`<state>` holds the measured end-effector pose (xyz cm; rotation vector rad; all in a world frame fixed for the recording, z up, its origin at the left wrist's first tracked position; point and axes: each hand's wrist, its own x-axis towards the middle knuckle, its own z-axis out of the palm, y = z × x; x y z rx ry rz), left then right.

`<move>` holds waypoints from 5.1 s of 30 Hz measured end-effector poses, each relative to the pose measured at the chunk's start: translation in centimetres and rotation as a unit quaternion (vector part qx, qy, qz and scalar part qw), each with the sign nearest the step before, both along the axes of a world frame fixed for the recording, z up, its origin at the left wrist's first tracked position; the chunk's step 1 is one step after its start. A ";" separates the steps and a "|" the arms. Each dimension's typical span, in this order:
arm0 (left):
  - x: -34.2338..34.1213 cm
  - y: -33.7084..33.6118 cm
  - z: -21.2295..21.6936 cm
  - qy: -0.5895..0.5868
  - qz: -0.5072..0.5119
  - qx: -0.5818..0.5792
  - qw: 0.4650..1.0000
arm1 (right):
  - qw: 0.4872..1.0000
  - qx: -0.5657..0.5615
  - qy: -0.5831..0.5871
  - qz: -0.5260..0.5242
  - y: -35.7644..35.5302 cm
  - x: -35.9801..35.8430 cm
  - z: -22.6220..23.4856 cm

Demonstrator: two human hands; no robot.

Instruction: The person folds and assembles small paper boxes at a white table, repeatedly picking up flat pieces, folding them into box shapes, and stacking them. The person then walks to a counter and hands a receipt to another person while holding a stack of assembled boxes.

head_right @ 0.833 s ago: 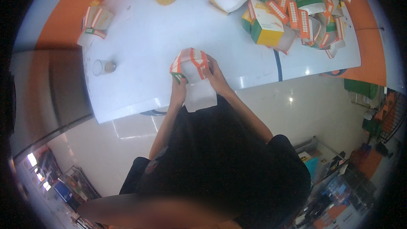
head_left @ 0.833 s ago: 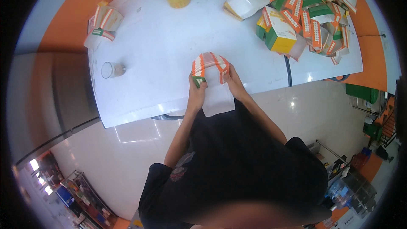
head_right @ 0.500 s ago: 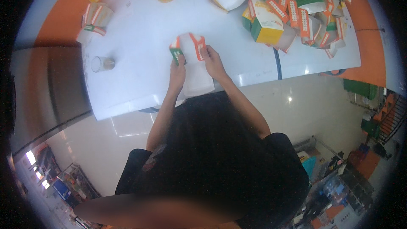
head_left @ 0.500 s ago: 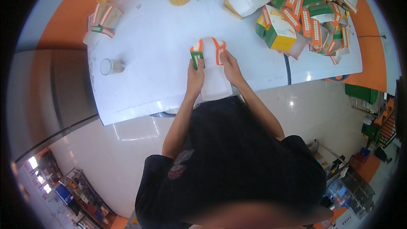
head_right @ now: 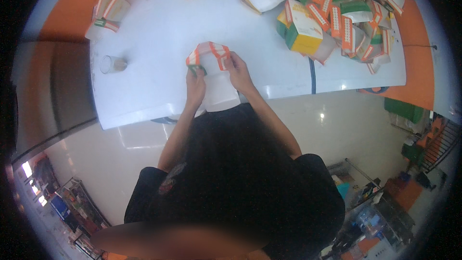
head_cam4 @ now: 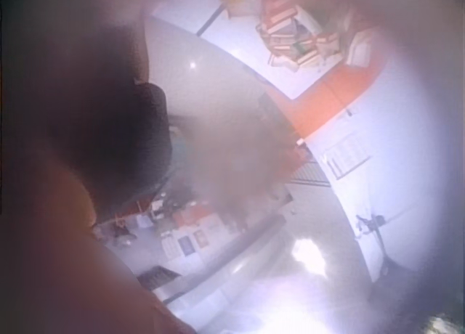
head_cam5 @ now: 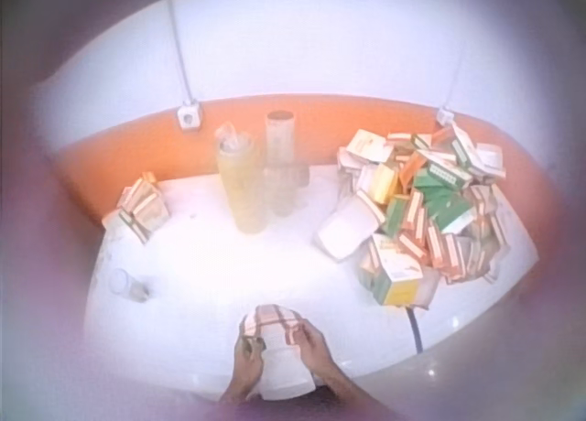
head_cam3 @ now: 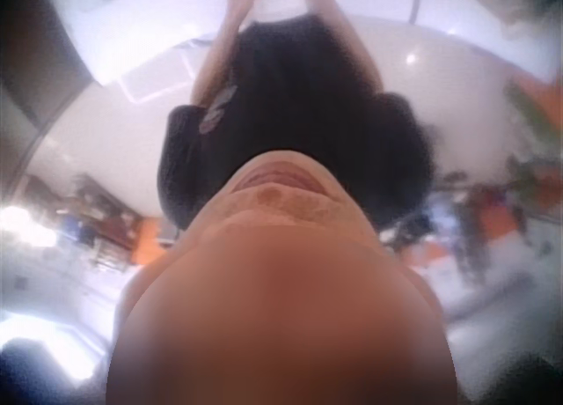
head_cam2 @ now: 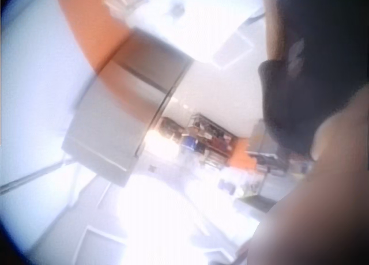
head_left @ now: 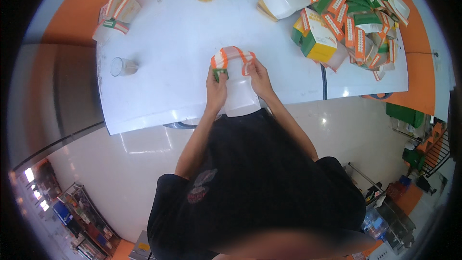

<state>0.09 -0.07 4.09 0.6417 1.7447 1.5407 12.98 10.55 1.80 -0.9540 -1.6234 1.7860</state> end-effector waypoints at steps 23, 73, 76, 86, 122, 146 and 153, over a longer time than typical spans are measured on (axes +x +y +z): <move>-0.1 -4.7 5.7 0.136 -0.158 -0.148 0.967 | 0.921 0.384 -0.055 0.035 -1.3 8.9 11.5; 0.2 -3.5 7.6 0.231 -0.168 -0.145 0.947 | 0.900 0.430 -0.051 -0.045 -3.2 8.4 12.5; 0.2 -3.6 7.5 0.230 -0.166 -0.145 0.948 | 0.894 0.442 -0.071 -0.016 -3.0 8.5 12.5; 0.1 -3.8 7.4 0.199 -0.161 -0.147 0.955 | 0.888 0.456 -0.060 -0.026 -2.8 8.2 12.3; 0.5 -3.3 7.7 0.262 -0.190 -0.135 0.936 | 0.890 0.438 -0.110 0.059 -1.8 8.7 13.6; 0.4 -2.9 7.5 0.251 -0.203 -0.118 0.939 | 0.904 0.421 -0.079 0.018 -1.7 8.3 12.5; 0.4 -3.0 7.4 0.258 -0.209 -0.117 0.936 | 0.908 0.411 -0.078 0.029 -1.8 8.2 12.6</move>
